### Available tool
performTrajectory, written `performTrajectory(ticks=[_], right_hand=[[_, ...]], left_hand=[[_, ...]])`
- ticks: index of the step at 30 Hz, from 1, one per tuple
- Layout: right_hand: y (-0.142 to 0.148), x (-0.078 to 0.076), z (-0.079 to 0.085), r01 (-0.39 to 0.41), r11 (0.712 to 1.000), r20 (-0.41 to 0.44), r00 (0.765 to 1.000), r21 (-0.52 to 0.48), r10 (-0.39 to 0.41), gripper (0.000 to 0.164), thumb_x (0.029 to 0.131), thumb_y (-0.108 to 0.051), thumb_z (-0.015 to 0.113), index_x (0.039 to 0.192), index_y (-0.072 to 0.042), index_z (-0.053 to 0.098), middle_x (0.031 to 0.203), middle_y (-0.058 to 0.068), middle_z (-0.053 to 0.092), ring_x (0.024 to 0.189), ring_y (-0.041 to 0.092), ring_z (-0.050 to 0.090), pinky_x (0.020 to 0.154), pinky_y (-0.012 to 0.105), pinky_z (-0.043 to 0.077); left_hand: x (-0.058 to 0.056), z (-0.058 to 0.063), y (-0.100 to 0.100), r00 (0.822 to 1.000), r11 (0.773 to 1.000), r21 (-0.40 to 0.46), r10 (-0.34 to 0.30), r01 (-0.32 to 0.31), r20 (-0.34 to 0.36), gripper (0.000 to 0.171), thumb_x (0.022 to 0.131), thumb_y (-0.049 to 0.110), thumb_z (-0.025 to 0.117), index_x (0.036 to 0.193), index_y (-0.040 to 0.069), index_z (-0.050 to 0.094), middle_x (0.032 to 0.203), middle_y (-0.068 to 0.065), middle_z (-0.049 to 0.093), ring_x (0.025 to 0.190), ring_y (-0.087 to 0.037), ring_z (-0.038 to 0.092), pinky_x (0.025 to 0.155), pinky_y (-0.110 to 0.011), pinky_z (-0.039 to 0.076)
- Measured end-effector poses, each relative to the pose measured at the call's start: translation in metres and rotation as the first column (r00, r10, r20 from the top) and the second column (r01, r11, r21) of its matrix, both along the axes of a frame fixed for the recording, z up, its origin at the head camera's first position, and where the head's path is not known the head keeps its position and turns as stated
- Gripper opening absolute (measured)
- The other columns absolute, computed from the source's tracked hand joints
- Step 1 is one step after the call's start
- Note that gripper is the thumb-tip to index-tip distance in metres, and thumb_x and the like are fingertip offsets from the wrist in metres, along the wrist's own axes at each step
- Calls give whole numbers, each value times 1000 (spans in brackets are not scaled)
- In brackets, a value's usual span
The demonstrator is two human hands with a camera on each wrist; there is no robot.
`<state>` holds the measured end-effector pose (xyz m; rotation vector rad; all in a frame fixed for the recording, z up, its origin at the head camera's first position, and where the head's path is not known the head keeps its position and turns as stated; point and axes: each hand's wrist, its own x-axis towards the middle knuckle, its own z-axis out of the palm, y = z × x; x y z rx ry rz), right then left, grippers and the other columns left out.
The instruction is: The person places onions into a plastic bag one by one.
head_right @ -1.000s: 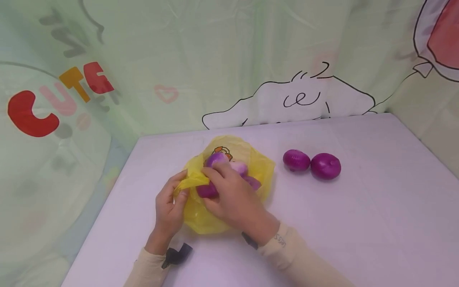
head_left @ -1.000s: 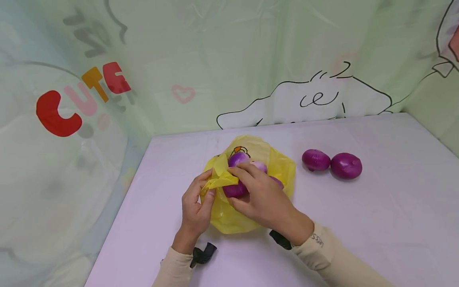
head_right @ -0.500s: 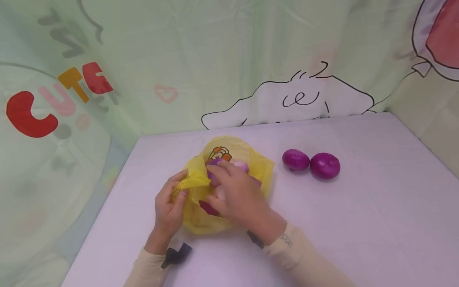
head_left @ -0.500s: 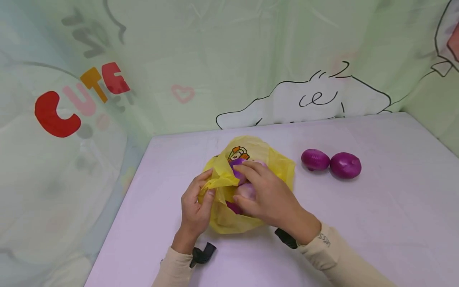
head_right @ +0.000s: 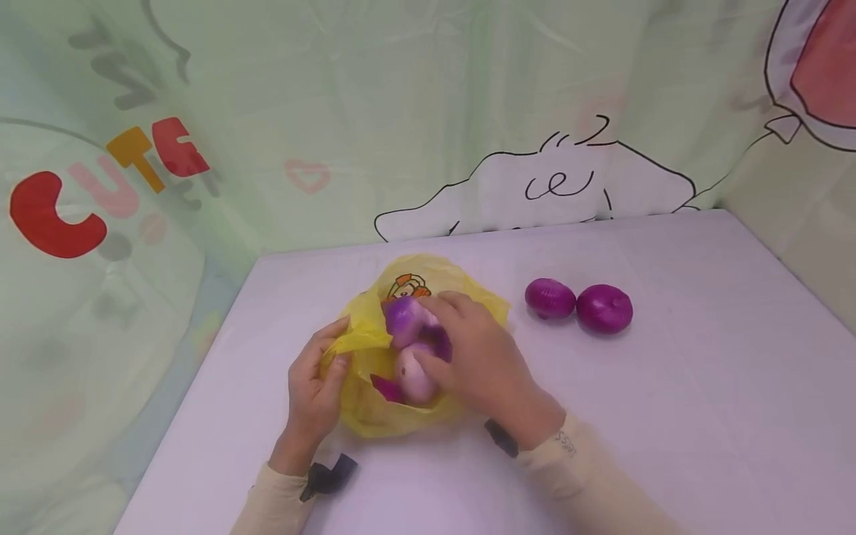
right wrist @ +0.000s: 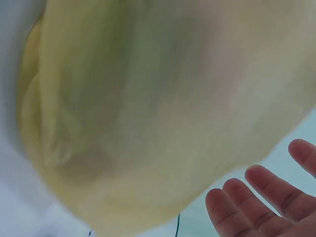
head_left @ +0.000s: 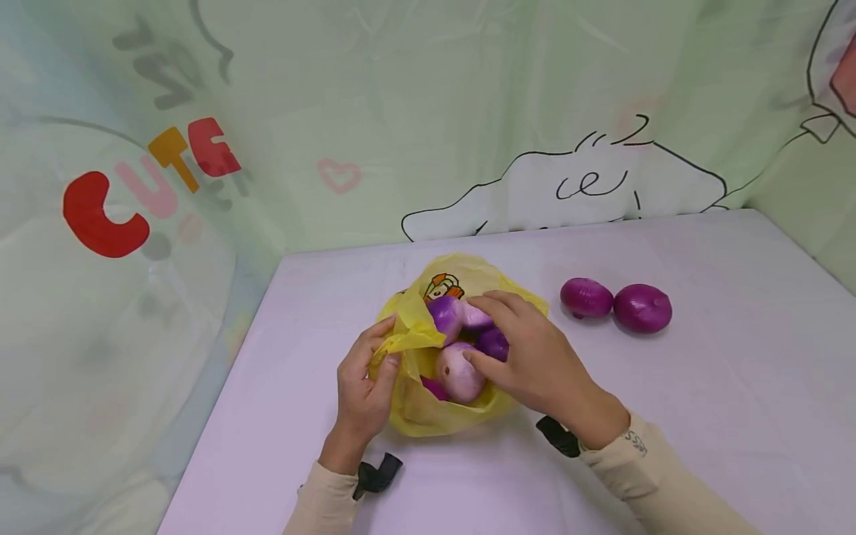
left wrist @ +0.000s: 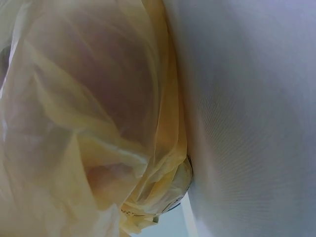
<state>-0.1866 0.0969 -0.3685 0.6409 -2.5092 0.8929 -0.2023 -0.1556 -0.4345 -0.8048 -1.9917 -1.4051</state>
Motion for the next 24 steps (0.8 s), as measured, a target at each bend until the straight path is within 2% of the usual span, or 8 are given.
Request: performTrajectory(ticks=[6, 14, 20, 24], right_hand=[[23, 0, 4, 64, 998, 36, 997, 15, -64, 62, 83, -18, 87, 137, -2, 63, 137, 20, 63, 128, 39, 58, 104, 59, 51], [63, -6, 3, 169, 986, 31, 985, 3, -169, 65, 81, -10, 86, 139, 1, 60, 137, 23, 61, 128, 42, 56, 101, 64, 50], [94, -16, -1, 288, 957, 74, 954, 34, -290, 66, 83, -12, 84, 142, 1, 57, 139, 30, 57, 126, 50, 53, 96, 72, 49], [112, -24, -5, 350, 934, 157, 920, 78, -358, 69, 86, -15, 83, 146, 1, 53, 143, 32, 52, 129, 54, 47, 101, 76, 42]], left_hand=[[1, 0, 0, 1000, 1000, -3, -3, 3, 3, 13, 93, -9, 55, 102, -4, 63, 138, -20, 64, 128, -35, 62, 110, -35, 49], [0, 0, 0, 1000, 1000, -2, -4, 4, 2, 12, 93, -9, 54, 101, -4, 63, 138, -20, 64, 127, -35, 63, 110, -35, 49], [0, 0, 0, 1000, 1000, -1, 0, 0, -2, 12, 93, -9, 54, 100, -4, 63, 137, -20, 64, 128, -35, 63, 110, -35, 49], [1, 0, 1, 1000, 1000, -1, 5, -5, 2, 12, 93, -9, 55, 100, -4, 63, 137, -20, 64, 127, -36, 63, 111, -34, 49]])
